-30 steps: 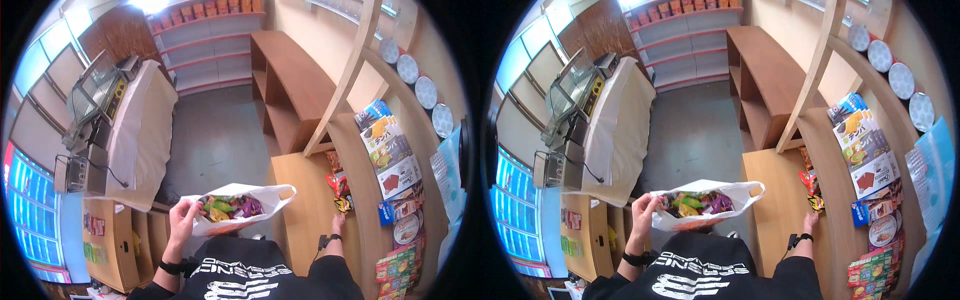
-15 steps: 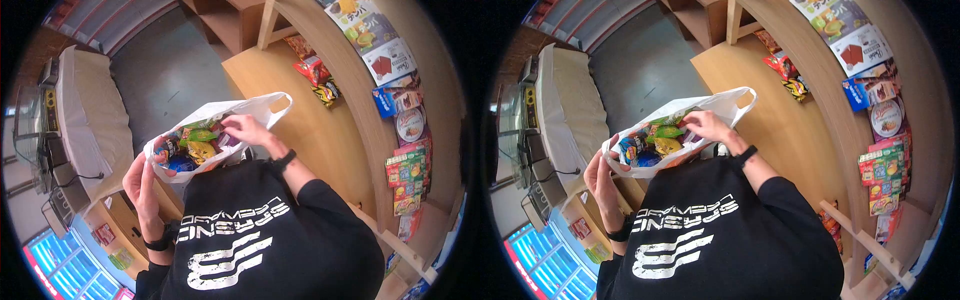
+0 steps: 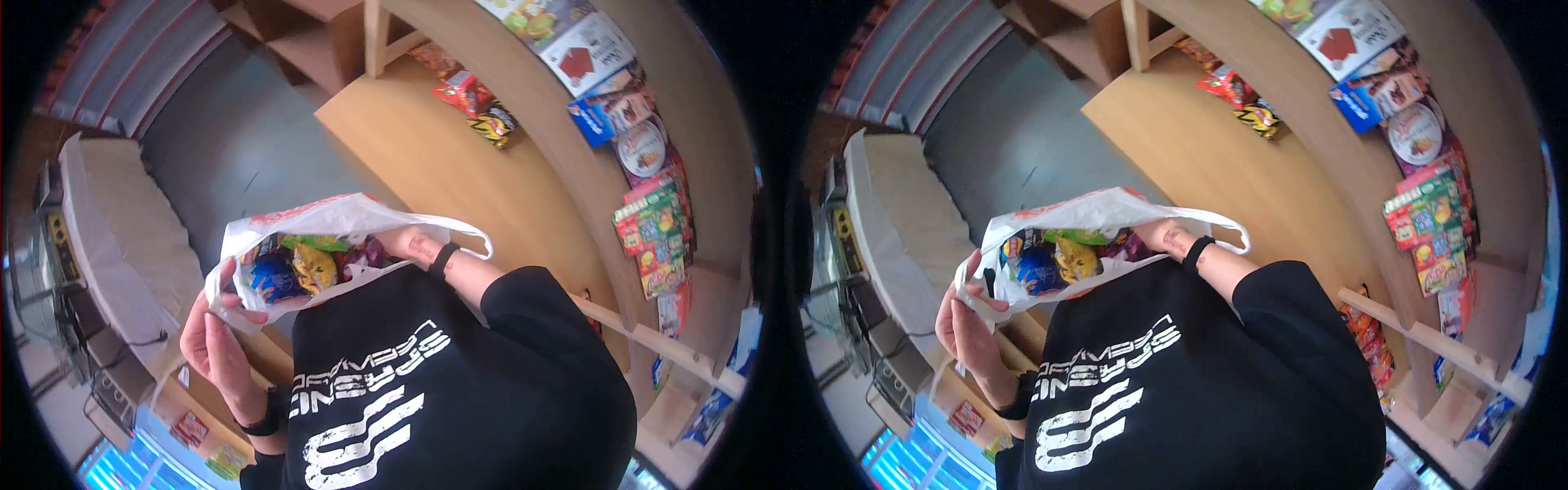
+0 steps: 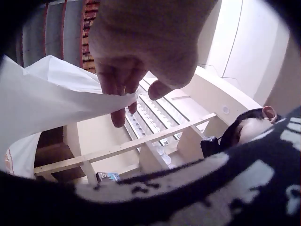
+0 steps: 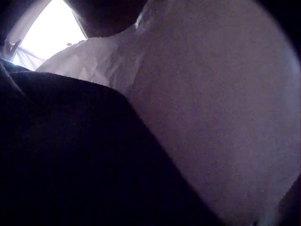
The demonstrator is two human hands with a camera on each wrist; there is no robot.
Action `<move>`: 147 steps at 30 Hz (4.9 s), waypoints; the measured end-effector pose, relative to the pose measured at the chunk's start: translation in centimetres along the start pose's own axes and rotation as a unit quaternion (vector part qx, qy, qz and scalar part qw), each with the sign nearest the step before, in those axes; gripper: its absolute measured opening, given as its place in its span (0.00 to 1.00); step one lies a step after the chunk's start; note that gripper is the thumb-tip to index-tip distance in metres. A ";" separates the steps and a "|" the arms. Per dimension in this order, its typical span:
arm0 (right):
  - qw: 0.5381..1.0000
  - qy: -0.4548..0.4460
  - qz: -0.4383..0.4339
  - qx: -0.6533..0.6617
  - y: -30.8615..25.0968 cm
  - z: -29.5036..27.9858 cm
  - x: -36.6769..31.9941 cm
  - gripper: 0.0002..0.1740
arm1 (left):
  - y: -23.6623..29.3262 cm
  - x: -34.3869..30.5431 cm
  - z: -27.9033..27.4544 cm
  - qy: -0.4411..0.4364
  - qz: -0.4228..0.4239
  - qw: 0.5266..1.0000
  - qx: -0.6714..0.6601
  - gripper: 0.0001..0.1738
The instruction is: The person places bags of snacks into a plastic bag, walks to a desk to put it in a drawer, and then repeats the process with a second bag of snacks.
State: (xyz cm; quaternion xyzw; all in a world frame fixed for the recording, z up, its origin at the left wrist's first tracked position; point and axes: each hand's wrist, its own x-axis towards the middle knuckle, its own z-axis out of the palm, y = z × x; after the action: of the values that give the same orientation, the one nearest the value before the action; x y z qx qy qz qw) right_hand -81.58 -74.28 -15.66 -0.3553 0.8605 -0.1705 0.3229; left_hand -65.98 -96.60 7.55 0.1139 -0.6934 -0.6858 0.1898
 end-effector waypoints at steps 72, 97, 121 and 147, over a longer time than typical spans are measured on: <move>0.906 0.257 -0.038 0.334 3.1 -1.1 -6.8 0.10 | -0.5 -4.2 1.6 -0.011 -0.115 0.993 0.028 0.18; 0.836 0.465 0.060 0.287 -9.6 1.7 -18.6 0.12 | -7.1 -8.9 -5.0 -0.229 -0.065 0.966 -0.097 0.23; 0.763 0.261 0.000 0.591 -11.9 0.2 -16.3 0.38 | -7.6 -7.2 1.7 -0.185 -0.097 0.978 -0.032 0.15; 0.644 0.403 0.400 0.512 30.5 3.9 -23.4 0.41 | -4.4 -9.5 5.1 0.020 -0.125 0.988 0.091 0.13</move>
State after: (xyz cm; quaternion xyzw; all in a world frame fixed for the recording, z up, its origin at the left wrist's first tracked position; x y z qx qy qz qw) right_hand -81.62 -36.57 -24.28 0.3496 0.7395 -0.5644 0.1114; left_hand -60.01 -88.11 2.25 0.2304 -0.7294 -0.6355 0.1050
